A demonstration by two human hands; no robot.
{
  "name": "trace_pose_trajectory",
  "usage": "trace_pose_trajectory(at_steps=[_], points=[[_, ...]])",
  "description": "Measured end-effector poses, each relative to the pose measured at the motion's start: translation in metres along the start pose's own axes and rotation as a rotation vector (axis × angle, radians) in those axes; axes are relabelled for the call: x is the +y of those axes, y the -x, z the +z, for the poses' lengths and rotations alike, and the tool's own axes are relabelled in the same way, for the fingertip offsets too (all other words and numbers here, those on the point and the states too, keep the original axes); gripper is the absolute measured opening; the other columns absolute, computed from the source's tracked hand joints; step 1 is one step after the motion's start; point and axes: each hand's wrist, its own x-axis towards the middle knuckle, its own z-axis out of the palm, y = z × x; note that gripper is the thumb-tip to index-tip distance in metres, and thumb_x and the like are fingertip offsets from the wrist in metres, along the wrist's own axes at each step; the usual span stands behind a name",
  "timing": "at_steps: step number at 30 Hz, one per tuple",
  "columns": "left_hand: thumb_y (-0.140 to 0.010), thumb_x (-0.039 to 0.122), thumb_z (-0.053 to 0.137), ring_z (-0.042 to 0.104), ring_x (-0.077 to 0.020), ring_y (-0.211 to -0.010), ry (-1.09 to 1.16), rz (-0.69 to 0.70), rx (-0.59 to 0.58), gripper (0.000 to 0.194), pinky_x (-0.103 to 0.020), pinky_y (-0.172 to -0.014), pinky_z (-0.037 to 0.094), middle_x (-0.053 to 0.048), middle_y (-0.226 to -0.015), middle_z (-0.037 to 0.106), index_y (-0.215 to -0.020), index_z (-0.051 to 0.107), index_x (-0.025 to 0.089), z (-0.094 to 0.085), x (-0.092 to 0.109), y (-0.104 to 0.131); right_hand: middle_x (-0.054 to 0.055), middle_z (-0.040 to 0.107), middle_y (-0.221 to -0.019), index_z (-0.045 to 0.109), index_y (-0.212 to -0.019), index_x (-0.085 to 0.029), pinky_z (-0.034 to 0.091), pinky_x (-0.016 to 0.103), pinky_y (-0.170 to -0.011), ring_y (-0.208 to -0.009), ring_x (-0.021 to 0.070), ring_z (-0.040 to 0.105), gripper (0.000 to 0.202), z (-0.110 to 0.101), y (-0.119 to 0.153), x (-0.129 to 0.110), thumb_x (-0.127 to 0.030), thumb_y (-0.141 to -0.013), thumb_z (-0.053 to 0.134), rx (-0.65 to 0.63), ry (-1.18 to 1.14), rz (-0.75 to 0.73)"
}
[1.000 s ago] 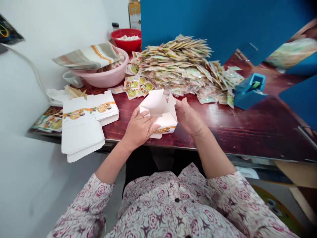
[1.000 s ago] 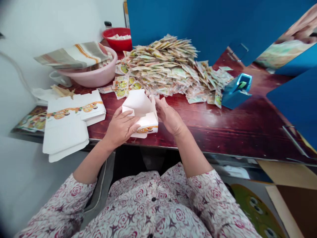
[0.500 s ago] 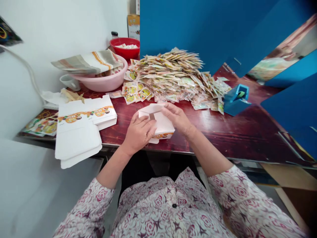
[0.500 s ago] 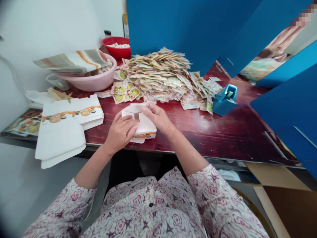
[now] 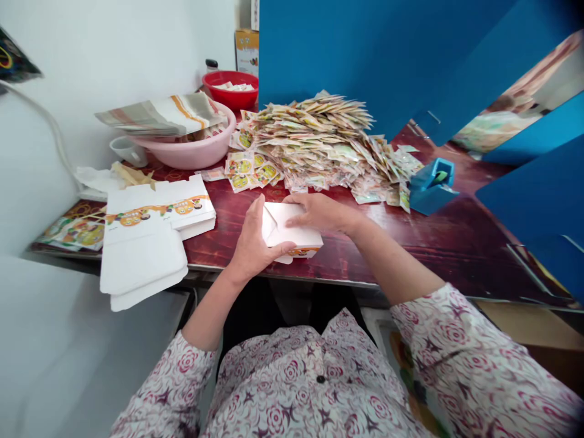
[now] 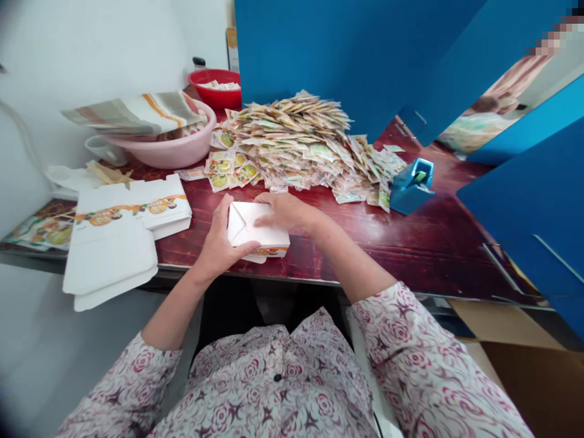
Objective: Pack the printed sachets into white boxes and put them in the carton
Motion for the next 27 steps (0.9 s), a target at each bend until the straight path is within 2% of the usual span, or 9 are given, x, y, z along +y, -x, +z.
trace_pose_trajectory(at_steps=[4, 8, 13, 15, 18, 22, 24, 27], points=[[-0.075, 0.069, 0.073, 0.028, -0.0390, -0.150, -0.010, 0.037, -0.023, 0.111, -0.060, -0.121, 0.025, -0.020, -0.161, 0.029, -0.158, 0.012, 0.026, -0.001, -0.001, 0.000, 0.011, 0.071, -0.121, 0.063, -0.129, -0.018, 0.050, 0.036, -0.092, -0.107, 0.0274, 0.067, 0.048, 0.011, 0.001, -0.001, -0.028, -0.083, 0.074, 0.099, 0.191, 0.046], [-0.075, 0.068, 0.073, 0.026, -0.0397, -0.150, 0.002, 0.033, -0.026, 0.113, -0.061, -0.121, 0.024, -0.021, -0.162, 0.025, -0.158, 0.010, 0.025, 0.000, -0.001, 0.001, 0.013, 0.063, -0.137, 0.053, -0.144, -0.019, 0.048, 0.042, -0.102, -0.121, 0.0306, 0.062, 0.063, 0.021, 0.005, -0.005, -0.030, -0.085, 0.073, 0.171, 0.257, 0.050], [-0.075, 0.072, 0.070, 0.023, -0.0398, -0.152, 0.001, 0.019, -0.011, 0.116, -0.060, -0.122, 0.021, -0.022, -0.162, 0.022, -0.159, 0.008, 0.023, 0.002, 0.001, 0.000, 0.016, 0.064, -0.134, 0.054, -0.143, -0.019, 0.049, 0.052, -0.100, -0.121, 0.0356, 0.061, 0.056, 0.027, 0.008, -0.018, -0.025, -0.089, 0.066, 0.202, 0.363, 0.076], [-0.073, 0.073, 0.072, 0.022, -0.0403, -0.152, 0.001, -0.006, 0.000, 0.118, -0.060, -0.123, 0.020, -0.022, -0.163, 0.021, -0.159, 0.008, 0.023, 0.002, 0.002, 0.001, 0.014, 0.063, -0.137, 0.057, -0.141, -0.020, 0.047, 0.050, -0.105, -0.125, 0.0326, 0.060, 0.053, 0.025, 0.008, -0.012, -0.026, -0.089, 0.065, 0.212, 0.242, 0.040], [-0.071, 0.072, 0.073, 0.018, -0.0403, -0.153, 0.007, -0.025, 0.002, 0.119, -0.060, -0.124, 0.018, -0.022, -0.164, 0.018, -0.159, 0.009, 0.022, 0.001, 0.002, 0.003, 0.010, 0.064, -0.137, 0.062, -0.135, -0.020, 0.048, 0.043, -0.105, -0.123, 0.0268, 0.062, 0.044, 0.025, 0.009, 0.008, -0.031, -0.093, 0.059, 0.326, -0.015, 0.049], [-0.074, 0.069, 0.073, 0.015, -0.0399, -0.154, 0.019, -0.074, -0.018, 0.118, -0.061, -0.124, 0.017, -0.023, -0.165, 0.016, -0.159, 0.007, 0.020, 0.001, 0.010, 0.005, 0.010, 0.072, -0.121, 0.066, -0.126, -0.018, 0.053, 0.038, -0.090, -0.104, 0.0247, 0.068, 0.039, 0.039, 0.014, 0.031, -0.036, -0.093, 0.057, 0.365, -0.259, 0.173], [-0.077, 0.067, 0.071, 0.015, -0.0392, -0.154, 0.020, -0.119, -0.043, 0.116, -0.060, -0.124, 0.018, -0.023, -0.166, 0.014, -0.159, 0.007, 0.019, -0.003, 0.019, 0.008, 0.007, 0.074, -0.111, 0.066, -0.120, -0.020, 0.054, 0.034, -0.083, -0.096, 0.0224, 0.068, 0.036, 0.047, 0.019, 0.033, -0.038, -0.091, 0.059, 0.398, -0.365, 0.163], [-0.086, 0.064, 0.064, 0.015, -0.0358, -0.155, 0.007, -0.194, -0.036, 0.102, -0.057, -0.126, 0.015, -0.020, -0.167, 0.014, -0.160, 0.010, 0.019, -0.015, 0.032, 0.019, 0.003, 0.073, -0.101, 0.066, -0.111, -0.021, 0.052, 0.030, -0.073, -0.086, 0.0184, 0.066, 0.031, 0.054, 0.031, 0.028, -0.040, -0.087, 0.062, 0.477, -0.513, 0.089]])
